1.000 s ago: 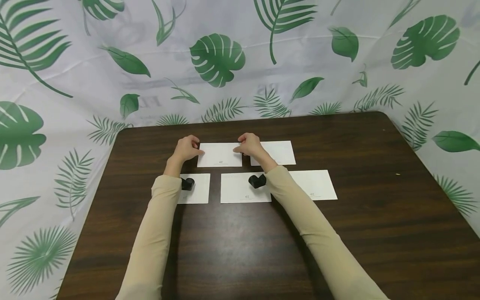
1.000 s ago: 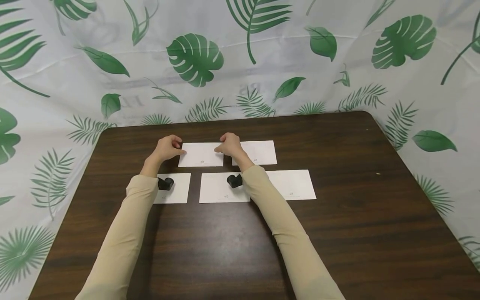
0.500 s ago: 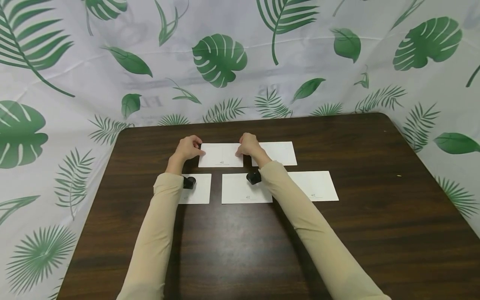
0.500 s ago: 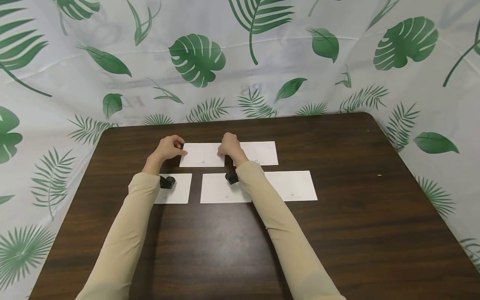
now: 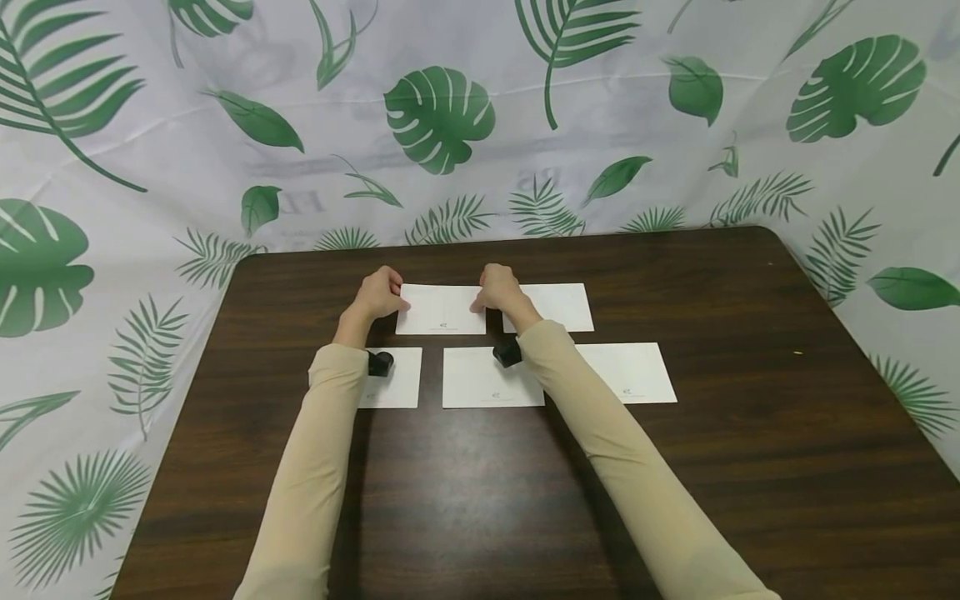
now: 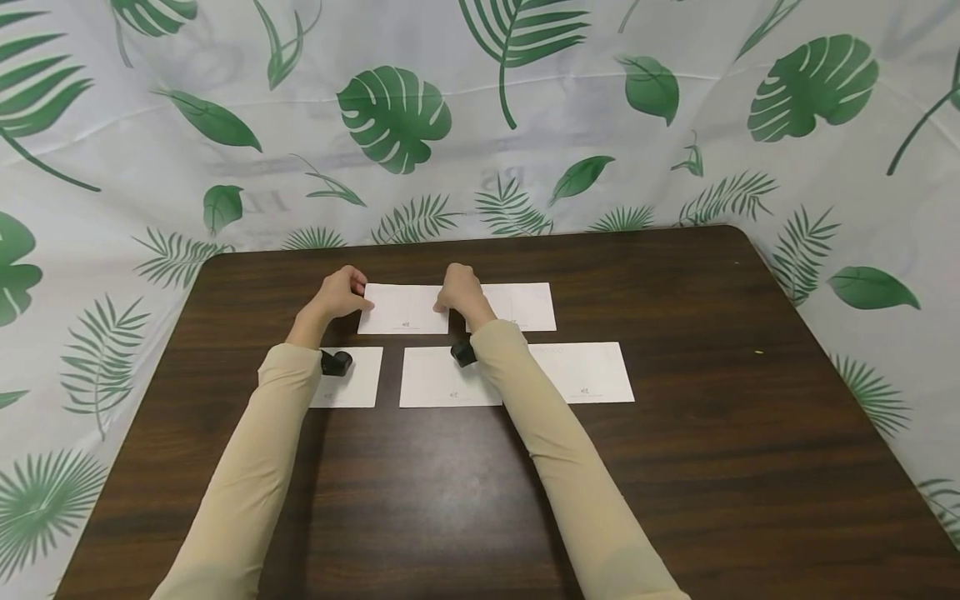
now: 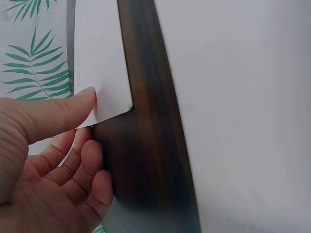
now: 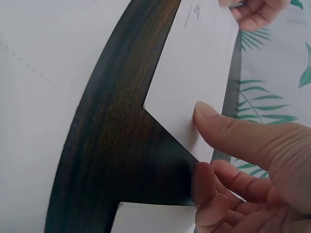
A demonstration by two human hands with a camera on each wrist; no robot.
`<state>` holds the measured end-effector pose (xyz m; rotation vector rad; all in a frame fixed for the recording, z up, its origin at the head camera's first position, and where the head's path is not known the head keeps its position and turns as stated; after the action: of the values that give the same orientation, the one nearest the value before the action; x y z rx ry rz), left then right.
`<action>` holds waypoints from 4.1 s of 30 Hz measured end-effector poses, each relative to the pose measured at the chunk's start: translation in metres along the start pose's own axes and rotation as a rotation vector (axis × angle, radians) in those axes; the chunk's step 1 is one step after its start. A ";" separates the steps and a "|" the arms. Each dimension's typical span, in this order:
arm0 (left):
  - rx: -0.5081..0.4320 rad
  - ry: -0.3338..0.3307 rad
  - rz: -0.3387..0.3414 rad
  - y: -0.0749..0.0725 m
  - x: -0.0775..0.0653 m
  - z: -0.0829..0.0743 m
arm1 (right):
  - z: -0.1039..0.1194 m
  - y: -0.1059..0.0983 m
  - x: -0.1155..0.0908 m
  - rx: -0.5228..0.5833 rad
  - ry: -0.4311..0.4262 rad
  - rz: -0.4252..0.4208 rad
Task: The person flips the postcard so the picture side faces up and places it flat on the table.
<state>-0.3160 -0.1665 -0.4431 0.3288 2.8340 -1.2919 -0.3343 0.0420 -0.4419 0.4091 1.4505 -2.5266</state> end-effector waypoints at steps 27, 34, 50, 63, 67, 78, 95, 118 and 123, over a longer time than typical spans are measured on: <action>-0.139 0.061 -0.054 -0.001 -0.009 0.003 | -0.004 -0.002 -0.001 0.057 0.034 0.004; -0.242 0.039 -0.075 -0.003 -0.008 0.007 | -0.008 -0.007 -0.007 0.213 0.011 0.030; -0.293 0.073 -0.160 -0.011 -0.014 0.013 | -0.011 -0.012 -0.011 0.355 -0.259 -0.032; -0.382 0.148 -0.258 -0.019 -0.014 0.009 | -0.020 -0.016 -0.009 0.593 -0.179 -0.002; -0.397 0.155 -0.271 -0.019 -0.014 0.010 | -0.020 -0.017 -0.009 0.603 -0.185 -0.007; -0.418 0.162 -0.271 -0.020 -0.016 0.009 | -0.020 -0.017 -0.010 0.621 -0.189 -0.002; -0.541 0.212 -0.279 -0.022 -0.018 0.017 | -0.026 -0.019 -0.011 0.646 -0.225 -0.002; -0.459 0.041 -0.101 -0.014 -0.024 0.028 | -0.029 -0.008 -0.011 0.477 -0.255 0.107; -0.388 0.023 -0.069 -0.011 -0.025 0.029 | -0.029 -0.004 -0.013 0.393 -0.274 0.111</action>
<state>-0.2958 -0.2004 -0.4514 0.2376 3.0475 -0.7198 -0.3188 0.0694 -0.4479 0.1821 0.8133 -2.6452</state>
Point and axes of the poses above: each hand's wrist, its own x-axis towards the middle knuckle, its own y-axis out of the palm, z = x × y, the point moved 5 cm from there along x, towards the middle knuckle, and after that the axes turned 7 degrees about y, right-handed, at the moved point
